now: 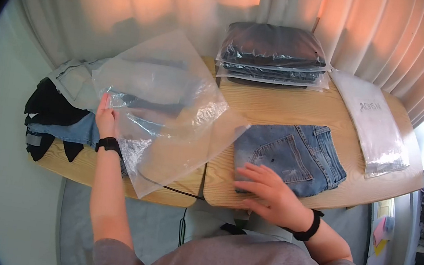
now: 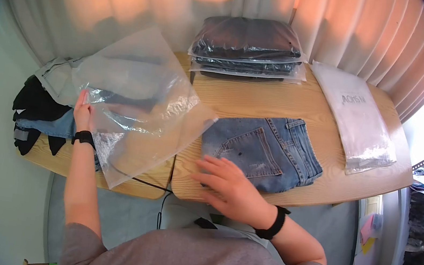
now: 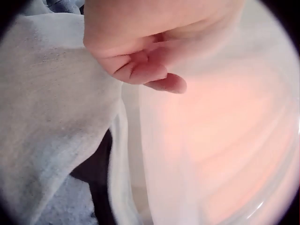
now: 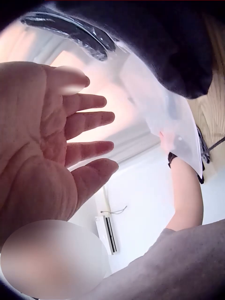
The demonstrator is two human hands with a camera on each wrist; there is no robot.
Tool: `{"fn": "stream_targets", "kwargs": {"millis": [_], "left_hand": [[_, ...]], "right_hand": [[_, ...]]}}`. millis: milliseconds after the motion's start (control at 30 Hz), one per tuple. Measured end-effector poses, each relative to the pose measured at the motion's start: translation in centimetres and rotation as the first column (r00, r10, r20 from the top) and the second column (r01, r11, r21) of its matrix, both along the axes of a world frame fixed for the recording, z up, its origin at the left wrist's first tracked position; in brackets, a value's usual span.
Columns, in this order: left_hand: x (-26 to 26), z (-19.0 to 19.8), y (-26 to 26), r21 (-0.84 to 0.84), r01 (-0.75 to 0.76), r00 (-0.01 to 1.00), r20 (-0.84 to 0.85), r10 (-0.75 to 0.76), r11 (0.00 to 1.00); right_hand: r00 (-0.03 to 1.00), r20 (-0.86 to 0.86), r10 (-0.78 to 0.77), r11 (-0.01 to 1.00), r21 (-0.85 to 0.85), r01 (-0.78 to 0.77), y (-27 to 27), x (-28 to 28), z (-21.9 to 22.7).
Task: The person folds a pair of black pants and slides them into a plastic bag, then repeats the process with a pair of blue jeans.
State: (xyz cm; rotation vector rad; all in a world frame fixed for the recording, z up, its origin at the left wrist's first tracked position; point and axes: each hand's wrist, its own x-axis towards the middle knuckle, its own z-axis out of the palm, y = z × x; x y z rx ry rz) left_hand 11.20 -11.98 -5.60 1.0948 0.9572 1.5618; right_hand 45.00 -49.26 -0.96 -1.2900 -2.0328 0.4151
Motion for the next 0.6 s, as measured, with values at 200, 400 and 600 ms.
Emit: {"fn": "stream_targets", "kwargs": {"millis": [200, 400, 600], "left_hand": [[-2.0, -1.3, 2.0, -0.164, 0.049, 0.986, -0.149, -0.074, 0.985], [-2.8, 5.4, -7.8, -0.030, 0.067, 0.884, -0.462, -0.073, 0.997], [4.6, 7.7, -19.5, 0.070, 0.329, 0.656, -0.734, -0.175, 0.942]], "right_hand": [[0.891, -0.194, -0.410, 0.909, -0.162, 0.383, -5.4, 5.2, 0.7], [0.241, -0.583, -0.776, 0.624, -0.656, 0.425, -11.5, 9.1, -3.0], [-0.391, -0.700, -0.597, 0.786, -0.607, -0.114, -9.7, 7.8, -5.2]]}}
